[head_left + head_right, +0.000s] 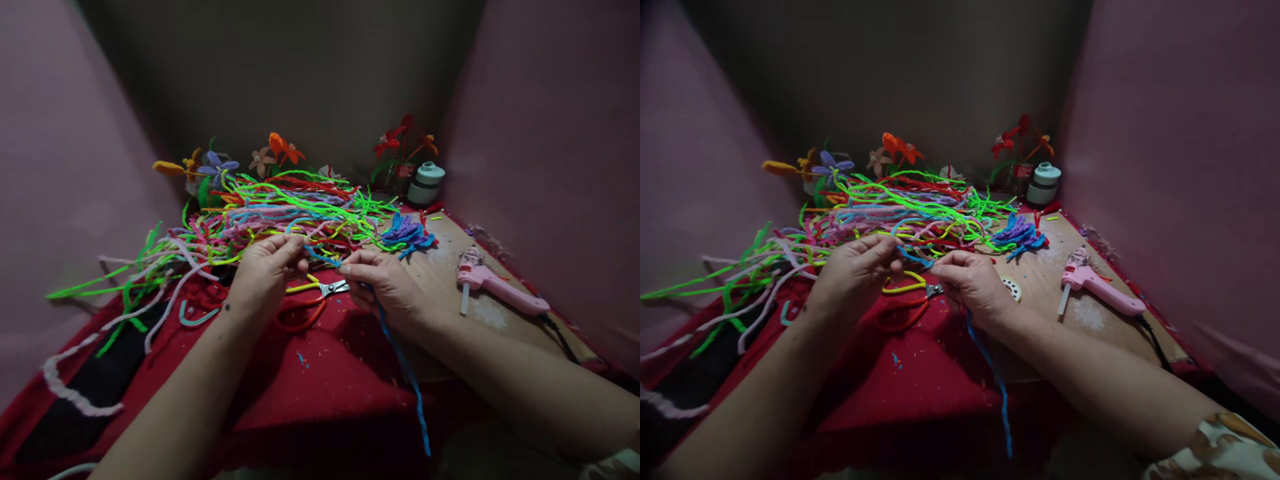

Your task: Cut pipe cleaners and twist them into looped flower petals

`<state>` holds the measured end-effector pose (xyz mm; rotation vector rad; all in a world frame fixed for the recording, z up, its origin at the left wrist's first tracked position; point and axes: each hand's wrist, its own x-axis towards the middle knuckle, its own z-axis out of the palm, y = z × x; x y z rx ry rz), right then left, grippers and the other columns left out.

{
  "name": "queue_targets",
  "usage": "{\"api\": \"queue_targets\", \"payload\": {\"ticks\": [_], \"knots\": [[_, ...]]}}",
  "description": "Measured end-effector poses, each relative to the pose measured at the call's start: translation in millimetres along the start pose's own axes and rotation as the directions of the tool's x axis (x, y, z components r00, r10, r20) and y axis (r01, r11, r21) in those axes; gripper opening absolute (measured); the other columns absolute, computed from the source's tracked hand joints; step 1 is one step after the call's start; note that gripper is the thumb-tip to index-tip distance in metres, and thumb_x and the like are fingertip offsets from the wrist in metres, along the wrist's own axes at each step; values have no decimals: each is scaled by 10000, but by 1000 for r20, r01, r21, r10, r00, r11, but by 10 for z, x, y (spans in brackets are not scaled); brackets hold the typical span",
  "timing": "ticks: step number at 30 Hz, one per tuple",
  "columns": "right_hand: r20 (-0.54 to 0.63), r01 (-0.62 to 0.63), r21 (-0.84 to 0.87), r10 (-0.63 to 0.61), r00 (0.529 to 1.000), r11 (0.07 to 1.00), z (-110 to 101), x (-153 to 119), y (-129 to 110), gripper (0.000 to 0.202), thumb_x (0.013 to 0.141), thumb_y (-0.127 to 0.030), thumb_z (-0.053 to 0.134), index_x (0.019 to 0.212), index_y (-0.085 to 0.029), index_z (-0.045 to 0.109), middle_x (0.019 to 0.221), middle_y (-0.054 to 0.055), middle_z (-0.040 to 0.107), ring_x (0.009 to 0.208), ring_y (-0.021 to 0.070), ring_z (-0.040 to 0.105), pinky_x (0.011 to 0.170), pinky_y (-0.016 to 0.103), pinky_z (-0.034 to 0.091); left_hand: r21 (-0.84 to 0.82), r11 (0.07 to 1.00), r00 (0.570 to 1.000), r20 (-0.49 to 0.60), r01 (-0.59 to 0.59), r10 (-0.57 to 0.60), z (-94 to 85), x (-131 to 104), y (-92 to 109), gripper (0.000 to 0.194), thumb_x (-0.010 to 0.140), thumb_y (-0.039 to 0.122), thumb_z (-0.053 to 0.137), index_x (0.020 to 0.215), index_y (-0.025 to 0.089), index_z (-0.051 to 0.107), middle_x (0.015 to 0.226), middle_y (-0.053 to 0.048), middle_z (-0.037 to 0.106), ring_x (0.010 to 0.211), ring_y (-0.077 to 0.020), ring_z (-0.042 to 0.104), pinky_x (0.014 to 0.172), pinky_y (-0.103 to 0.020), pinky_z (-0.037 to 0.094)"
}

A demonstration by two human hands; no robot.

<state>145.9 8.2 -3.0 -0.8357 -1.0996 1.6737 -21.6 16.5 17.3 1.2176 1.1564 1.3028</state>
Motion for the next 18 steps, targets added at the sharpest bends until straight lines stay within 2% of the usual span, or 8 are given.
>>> {"api": "queue_targets", "payload": {"ticks": [1, 2, 4, 6, 7, 8, 12, 18], "knots": [[-26, 27, -6, -27, 999, 1000, -10, 11, -10, 118, 679, -189, 626, 630, -175, 520, 414, -87, 396, 330, 39, 273, 326, 183, 245, 166, 984, 998, 3, -65, 66, -44, 6, 29, 195, 735, 345, 593, 697, 153, 583, 588, 12, 547, 498, -80, 469, 481, -200, 361], [-45, 47, -8, -47, 998, 999, -21, 24, -17, 105, 683, -190, 621, 641, -174, 527, 415, -87, 392, 331, 40, 274, 329, 186, 253, 385, 917, 993, 85, -108, 81, -87, 14, 47, 189, 740, 338, 578, 687, 157, 588, 597, 6, 555, 521, -94, 482, 495, -209, 360], [-73, 64, -4, -64, 995, 998, -48, 52, -31, 87, 685, -193, 615, 664, -175, 532, 423, -86, 393, 331, 42, 277, 331, 191, 261, 729, 641, 941, 336, -241, -28, -157, 30, 41, 144, 727, 307, 574, 710, 168, 608, 664, -12, 593, 603, -128, 523, 543, -227, 370], [-101, 52, 5, -51, 994, 999, -73, 76, -46, 87, 681, -192, 612, 678, -176, 527, 447, -78, 418, 340, 45, 297, 334, 195, 265, 879, 300, 895, 424, -370, -140, -191, 42, -25, 99, 729, 256, 546, 759, 179, 599, 716, -26, 599, 634, -147, 528, 555, -246, 357], [-120, 43, 6, -42, 992, 999, -82, 84, -55, 90, 677, -191, 613, 683, -176, 524, 461, -73, 432, 346, 46, 311, 335, 196, 266, 895, 161, 880, 442, -417, -174, -194, 43, -73, 90, 741, 233, 517, 767, 180, 585, 722, -33, 594, 627, -150, 523, 549, -255, 347], [-140, 36, 7, -34, 990, 999, -90, 90, -65, 93, 673, -188, 613, 688, -176, 522, 473, -68, 445, 353, 47, 323, 340, 196, 272, 884, 74, 864, 468, -462, -187, -189, 41, -124, 101, 763, 222, 481, 790, 184, 570, 736, -38, 591, 624, -152, 519, 545, -261, 340], [-180, 18, 22, -13, 984, 1000, -95, 92, -109, 103, 658, -183, 612, 703, -177, 519, 478, -67, 452, 370, 51, 337, 368, 202, 306, 829, 24, 810, 551, -558, -203, -138, -4, -264, 144, 806, 223, 410, 903, 192, 512, 830, -55, 582, 681, -163, 525, 582, -271, 364], [-204, 4, 73, 11, 979, 997, -81, 75, -148, 103, 654, -163, 606, 704, -177, 516, 484, -68, 422, 388, 49, 322, 381, 197, 296, 824, -174, 842, 532, -539, -89, -100, -60, -249, 195, 804, 192, 378, 940, 144, 509, 912, -122, 550, 815, -227, 523, 704, -338, 403]]}}
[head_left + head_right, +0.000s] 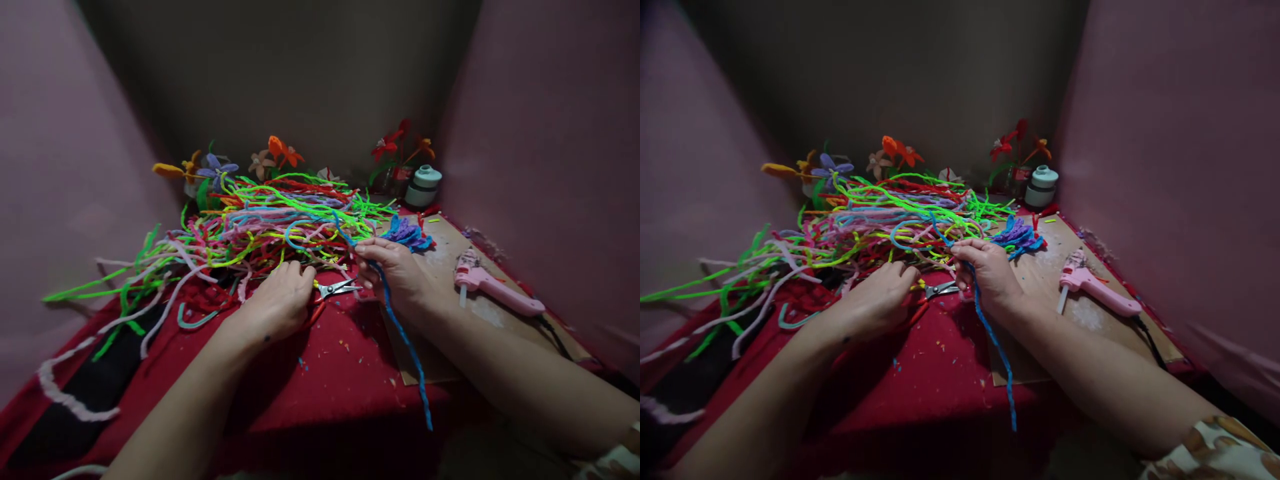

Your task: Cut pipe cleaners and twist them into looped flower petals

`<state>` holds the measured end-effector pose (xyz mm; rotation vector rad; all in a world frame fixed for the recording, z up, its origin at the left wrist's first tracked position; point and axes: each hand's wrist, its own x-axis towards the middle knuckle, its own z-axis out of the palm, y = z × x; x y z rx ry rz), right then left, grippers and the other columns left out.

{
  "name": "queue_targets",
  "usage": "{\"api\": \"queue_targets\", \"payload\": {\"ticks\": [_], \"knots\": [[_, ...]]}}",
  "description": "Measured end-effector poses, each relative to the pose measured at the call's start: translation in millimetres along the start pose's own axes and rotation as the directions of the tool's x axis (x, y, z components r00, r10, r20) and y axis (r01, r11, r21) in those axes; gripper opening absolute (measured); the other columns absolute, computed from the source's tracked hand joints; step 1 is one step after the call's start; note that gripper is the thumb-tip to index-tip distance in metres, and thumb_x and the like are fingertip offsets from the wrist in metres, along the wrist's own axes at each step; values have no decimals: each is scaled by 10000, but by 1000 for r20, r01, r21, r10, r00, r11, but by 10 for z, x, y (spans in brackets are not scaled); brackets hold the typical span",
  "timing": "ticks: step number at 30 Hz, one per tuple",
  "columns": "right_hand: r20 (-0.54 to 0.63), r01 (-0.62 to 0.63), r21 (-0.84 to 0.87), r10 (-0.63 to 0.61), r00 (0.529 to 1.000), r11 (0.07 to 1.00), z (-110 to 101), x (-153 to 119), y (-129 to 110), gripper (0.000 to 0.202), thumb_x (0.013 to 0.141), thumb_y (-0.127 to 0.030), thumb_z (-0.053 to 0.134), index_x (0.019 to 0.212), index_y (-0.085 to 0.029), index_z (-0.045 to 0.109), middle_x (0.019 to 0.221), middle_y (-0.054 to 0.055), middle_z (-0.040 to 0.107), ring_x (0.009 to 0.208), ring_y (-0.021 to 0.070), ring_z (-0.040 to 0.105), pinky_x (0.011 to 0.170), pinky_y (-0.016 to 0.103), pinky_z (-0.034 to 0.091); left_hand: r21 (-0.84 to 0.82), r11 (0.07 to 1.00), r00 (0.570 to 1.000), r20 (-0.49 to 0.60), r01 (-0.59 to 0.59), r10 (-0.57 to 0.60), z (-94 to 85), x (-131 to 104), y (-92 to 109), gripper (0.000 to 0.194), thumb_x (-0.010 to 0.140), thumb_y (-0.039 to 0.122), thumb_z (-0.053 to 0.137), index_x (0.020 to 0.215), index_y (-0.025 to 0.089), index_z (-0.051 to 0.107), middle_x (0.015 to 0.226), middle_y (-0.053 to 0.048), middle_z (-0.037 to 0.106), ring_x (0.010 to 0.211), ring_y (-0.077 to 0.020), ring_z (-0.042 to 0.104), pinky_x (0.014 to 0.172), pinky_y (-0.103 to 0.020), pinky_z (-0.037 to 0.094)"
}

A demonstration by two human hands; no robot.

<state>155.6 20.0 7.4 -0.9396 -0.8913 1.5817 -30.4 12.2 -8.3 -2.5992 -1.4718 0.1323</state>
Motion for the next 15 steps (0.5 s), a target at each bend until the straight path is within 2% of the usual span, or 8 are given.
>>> {"api": "queue_targets", "payload": {"ticks": [3, 8, 11, 15], "knots": [[11, -5, 22, 5, 1000, 1000, -8, 10, -3, 89, 665, -156, 597, 704, -173, 519, 481, -68, 420, 383, 45, 313, 375, 192, 288, -19, 1000, 999, 45, -6, 7, 1, 11, -16, 203, 793, 188, 388, 950, 150, 511, 892, -115, 565, 797, -228, 530, 701, -346, 411], [25, 64, 79, -66, 998, 995, -38, 60, 5, 81, 652, -142, 595, 679, -165, 521, 463, -63, 446, 359, 42, 304, 350, 192, 267, -200, 978, 993, 116, 51, -28, 11, 44, -87, 272, 793, 253, 447, 1048, 168, 489, 915, -107, 606, 834, -210, 577, 695, -300, 429], [38, 97, 109, -102, 994, 989, -47, 71, 0, 79, 649, -125, 589, 657, -162, 519, 447, -65, 436, 354, 44, 313, 345, 190, 269, -263, 960, 992, 107, 97, -71, -25, 50, -151, 301, 804, 295, 450, 1084, 189, 473, 937, -96, 631, 835, -201, 604, 682, -278, 428], [18, 127, 84, -129, 991, 988, -36, 52, -24, 74, 651, -125, 582, 638, -160, 518, 450, -66, 426, 362, 44, 334, 342, 184, 269, -248, 951, 982, 72, 185, -172, -97, 38, -259, 304, 838, 359, 385, 1098, 224, 470, 912, -71, 659, 767, -201, 623, 634, -280, 417]]}}
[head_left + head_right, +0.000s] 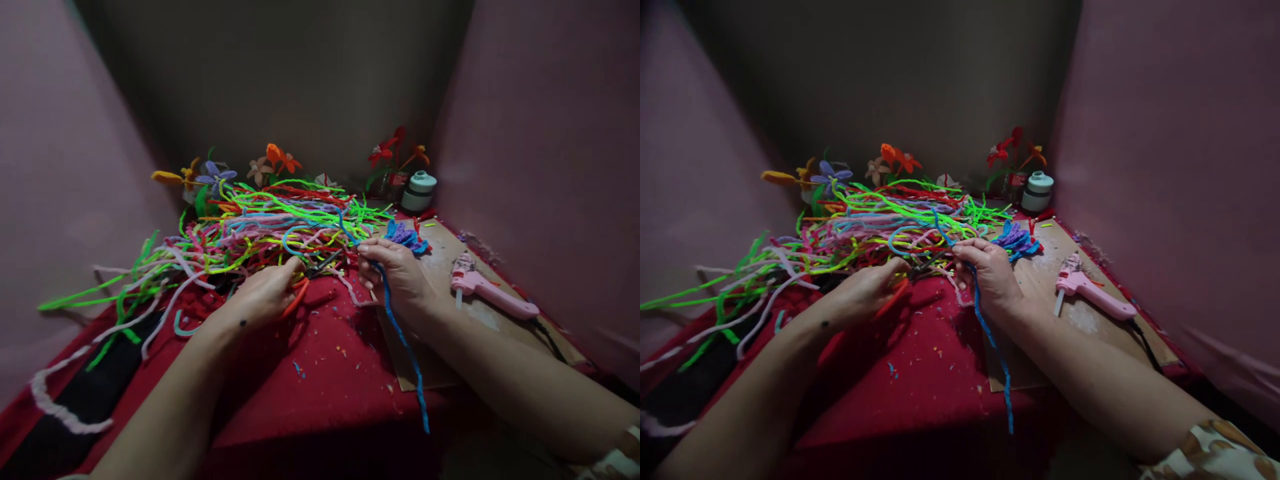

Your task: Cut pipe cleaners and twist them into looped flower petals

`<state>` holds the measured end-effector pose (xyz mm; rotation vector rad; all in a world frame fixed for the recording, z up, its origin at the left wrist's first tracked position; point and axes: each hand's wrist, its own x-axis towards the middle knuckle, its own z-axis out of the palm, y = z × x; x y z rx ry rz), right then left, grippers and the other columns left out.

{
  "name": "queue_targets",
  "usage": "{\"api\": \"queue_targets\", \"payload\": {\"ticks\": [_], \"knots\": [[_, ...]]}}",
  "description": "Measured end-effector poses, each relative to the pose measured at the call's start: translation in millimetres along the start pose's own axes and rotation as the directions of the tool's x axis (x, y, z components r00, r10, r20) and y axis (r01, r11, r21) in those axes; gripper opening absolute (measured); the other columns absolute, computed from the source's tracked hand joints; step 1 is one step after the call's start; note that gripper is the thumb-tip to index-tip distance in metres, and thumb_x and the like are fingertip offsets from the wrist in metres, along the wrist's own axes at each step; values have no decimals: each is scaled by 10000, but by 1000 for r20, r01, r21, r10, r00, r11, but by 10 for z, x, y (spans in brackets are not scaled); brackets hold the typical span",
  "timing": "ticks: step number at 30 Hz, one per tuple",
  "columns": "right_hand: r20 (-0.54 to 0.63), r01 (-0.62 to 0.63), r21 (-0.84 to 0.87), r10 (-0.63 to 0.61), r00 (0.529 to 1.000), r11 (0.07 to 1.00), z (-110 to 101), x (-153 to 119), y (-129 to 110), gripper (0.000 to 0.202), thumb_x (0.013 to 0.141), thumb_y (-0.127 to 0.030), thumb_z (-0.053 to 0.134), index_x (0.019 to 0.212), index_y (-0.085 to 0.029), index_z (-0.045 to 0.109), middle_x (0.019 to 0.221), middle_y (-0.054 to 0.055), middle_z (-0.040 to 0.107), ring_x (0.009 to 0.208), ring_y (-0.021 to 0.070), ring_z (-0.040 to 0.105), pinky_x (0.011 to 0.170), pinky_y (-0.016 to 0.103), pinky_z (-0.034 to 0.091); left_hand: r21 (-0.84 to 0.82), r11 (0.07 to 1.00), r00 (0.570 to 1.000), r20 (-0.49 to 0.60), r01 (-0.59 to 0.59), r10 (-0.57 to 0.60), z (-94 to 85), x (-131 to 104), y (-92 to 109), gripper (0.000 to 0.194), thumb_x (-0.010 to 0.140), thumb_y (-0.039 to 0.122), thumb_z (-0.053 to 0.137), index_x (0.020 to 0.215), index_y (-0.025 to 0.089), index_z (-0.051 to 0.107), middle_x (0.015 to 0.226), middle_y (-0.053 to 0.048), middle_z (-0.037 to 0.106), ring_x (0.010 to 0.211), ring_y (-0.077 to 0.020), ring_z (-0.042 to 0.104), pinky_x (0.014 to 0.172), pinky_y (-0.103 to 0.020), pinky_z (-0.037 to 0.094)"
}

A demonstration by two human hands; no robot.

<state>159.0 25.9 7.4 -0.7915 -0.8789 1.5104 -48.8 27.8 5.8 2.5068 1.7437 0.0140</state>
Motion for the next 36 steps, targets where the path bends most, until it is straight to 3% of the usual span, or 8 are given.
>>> {"api": "queue_targets", "payload": {"ticks": [3, 9, 20, 29, 36], "knots": [[-13, 32, -55, -32, 999, 998, 11, -3, -16, 79, 657, -136, 582, 632, -162, 511, 475, -61, 449, 358, 38, 335, 344, 185, 269, 16, 1000, 998, -66, -10, 11, -50, -12, -89, 310, 850, 353, 358, 1093, 219, 495, 906, -67, 658, 770, -202, 615, 660, -289, 423], [-32, 67, -117, -72, 997, 991, 0, 21, -10, 82, 658, -155, 592, 638, -163, 513, 456, -68, 446, 353, 41, 339, 347, 184, 274, -38, 974, 940, -270, -225, 207, -72, -65, -127, 329, 856, 269, 365, 1138, 180, 510, 993, -79, 619, 878, -185, 563, 751, -280, 429], [-33, 64, -141, -69, 997, 988, -4, 10, 22, 73, 668, -159, 597, 649, -162, 526, 432, -66, 446, 348, 47, 353, 343, 188, 255, 206, 969, 936, -296, -134, 192, -43, -82, 38, 351, 863, 196, 364, 1178, 182, 517, 911, -83, 575, 860, -206, 516, 642, -278, 408], [-50, 33, -186, -43, 998, 982, -1, 15, 26, 73, 677, -169, 594, 640, -166, 532, 428, -68, 437, 339, 44, 351, 339, 190, 244, 309, 944, 938, -279, -116, 207, -29, -93, 67, 396, 839, 135, 384, 1218, 182, 492, 924, -104, 561, 879, -228, 501, 686, -310, 425], [-16, 114, -238, -121, 992, 965, 2, 6, 37, 93, 682, -150, 578, 609, -161, 522, 421, -66, 444, 349, 46, 362, 359, 188, 274, 395, 915, 937, -284, -78, 203, -16, -94, 106, 411, 837, 139, 401, 1240, 181, 467, 893, -100, 551, 853, -247, 502, 608, -305, 413]]}}
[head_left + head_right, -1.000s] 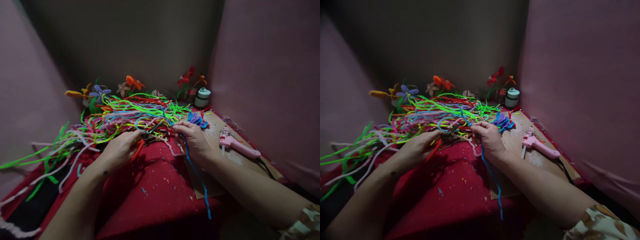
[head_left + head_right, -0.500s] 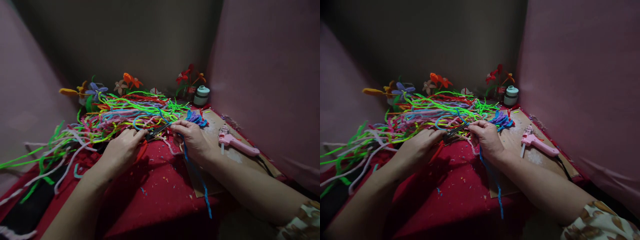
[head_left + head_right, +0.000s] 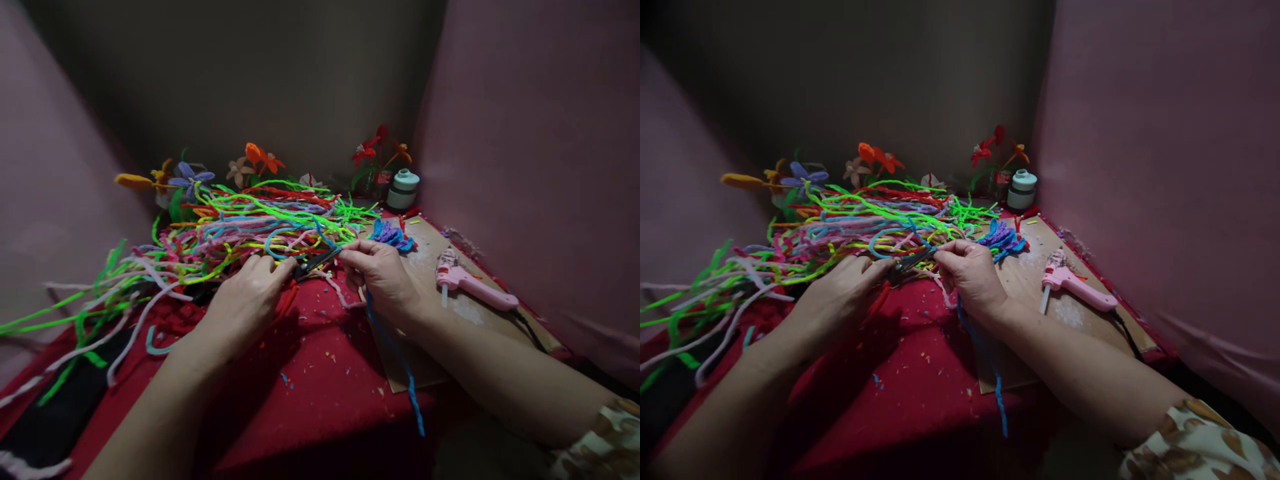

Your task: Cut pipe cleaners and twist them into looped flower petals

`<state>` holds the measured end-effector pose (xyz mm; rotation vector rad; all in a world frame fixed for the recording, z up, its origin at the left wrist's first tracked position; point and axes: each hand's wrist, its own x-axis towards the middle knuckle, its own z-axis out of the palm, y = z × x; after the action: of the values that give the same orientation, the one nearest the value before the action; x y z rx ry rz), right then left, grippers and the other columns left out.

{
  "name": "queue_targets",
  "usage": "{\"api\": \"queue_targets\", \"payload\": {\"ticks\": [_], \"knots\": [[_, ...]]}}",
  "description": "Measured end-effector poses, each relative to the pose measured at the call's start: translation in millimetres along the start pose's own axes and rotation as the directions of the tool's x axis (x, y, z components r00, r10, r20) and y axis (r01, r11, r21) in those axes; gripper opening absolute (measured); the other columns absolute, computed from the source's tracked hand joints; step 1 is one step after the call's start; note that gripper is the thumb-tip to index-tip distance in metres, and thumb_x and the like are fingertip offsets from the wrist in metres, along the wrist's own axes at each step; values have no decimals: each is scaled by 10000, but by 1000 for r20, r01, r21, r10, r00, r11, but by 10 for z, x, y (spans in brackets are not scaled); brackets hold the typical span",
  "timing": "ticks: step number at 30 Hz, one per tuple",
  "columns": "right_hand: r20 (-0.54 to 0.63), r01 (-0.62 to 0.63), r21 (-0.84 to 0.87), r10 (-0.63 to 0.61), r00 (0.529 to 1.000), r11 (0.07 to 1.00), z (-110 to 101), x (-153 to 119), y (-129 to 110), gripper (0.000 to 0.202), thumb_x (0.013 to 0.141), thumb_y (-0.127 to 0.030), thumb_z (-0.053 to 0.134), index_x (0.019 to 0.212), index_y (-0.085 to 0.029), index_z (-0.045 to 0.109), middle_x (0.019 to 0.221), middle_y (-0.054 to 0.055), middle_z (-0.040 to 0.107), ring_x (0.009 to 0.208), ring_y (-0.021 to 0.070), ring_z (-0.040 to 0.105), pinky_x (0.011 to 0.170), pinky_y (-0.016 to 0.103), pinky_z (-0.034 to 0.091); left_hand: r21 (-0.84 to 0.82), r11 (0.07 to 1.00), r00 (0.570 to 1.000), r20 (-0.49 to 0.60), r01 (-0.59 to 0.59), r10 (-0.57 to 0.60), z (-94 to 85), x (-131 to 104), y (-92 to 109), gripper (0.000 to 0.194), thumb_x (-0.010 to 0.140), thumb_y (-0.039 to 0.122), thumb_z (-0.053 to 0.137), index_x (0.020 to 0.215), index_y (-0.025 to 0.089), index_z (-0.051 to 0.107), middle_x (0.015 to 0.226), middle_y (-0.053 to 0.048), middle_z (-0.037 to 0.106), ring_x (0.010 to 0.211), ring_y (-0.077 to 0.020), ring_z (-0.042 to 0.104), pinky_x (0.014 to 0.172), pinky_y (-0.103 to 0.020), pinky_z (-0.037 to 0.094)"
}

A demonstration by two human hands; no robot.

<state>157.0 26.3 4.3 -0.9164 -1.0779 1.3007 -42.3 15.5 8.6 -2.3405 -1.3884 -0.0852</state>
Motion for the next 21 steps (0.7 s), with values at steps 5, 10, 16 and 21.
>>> {"api": "queue_targets", "payload": {"ticks": [5, 10, 16, 21], "knots": [[-3, 0, -14, 0, 1000, 1000, 0, -2, -2, 95, 680, -151, 579, 604, -159, 523, 421, -66, 445, 349, 47, 359, 357, 193, 279, 0, 1000, 1000, 2, -11, 11, 13, -15, 2, 397, 839, 137, 397, 1229, 179, 464, 918, -100, 557, 871, -244, 506, 613, -300, 417], [2, -1, -19, 1, 1000, 1000, -5, 4, 0, 102, 675, -157, 584, 589, -159, 530, 422, -64, 441, 349, 45, 354, 351, 190, 274, -5, 1000, 1000, 2, -16, 16, 22, -17, -2, 418, 839, 139, 392, 1252, 170, 454, 907, -107, 551, 856, -243, 507, 630, -307, 427], [15, -28, -26, 28, 999, 999, -10, 12, 0, 98, 660, -165, 600, 576, -156, 549, 426, -64, 437, 349, 41, 336, 344, 190, 269, -54, 998, 1000, 2, -26, 26, 38, -11, -35, 405, 853, 154, 378, 1249, 164, 463, 924, -114, 566, 878, -242, 508, 654, -314, 438], [9, -46, -21, 46, 999, 999, -3, -1, -32, 105, 655, -160, 606, 575, -158, 539, 420, -63, 435, 345, 40, 338, 345, 191, 269, -141, 988, 998, -8, -62, 61, 20, -19, -20, 324, 862, 166, 370, 1158, 161, 500, 877, -85, 591, 830, -215, 531, 618, -292, 427]]}}
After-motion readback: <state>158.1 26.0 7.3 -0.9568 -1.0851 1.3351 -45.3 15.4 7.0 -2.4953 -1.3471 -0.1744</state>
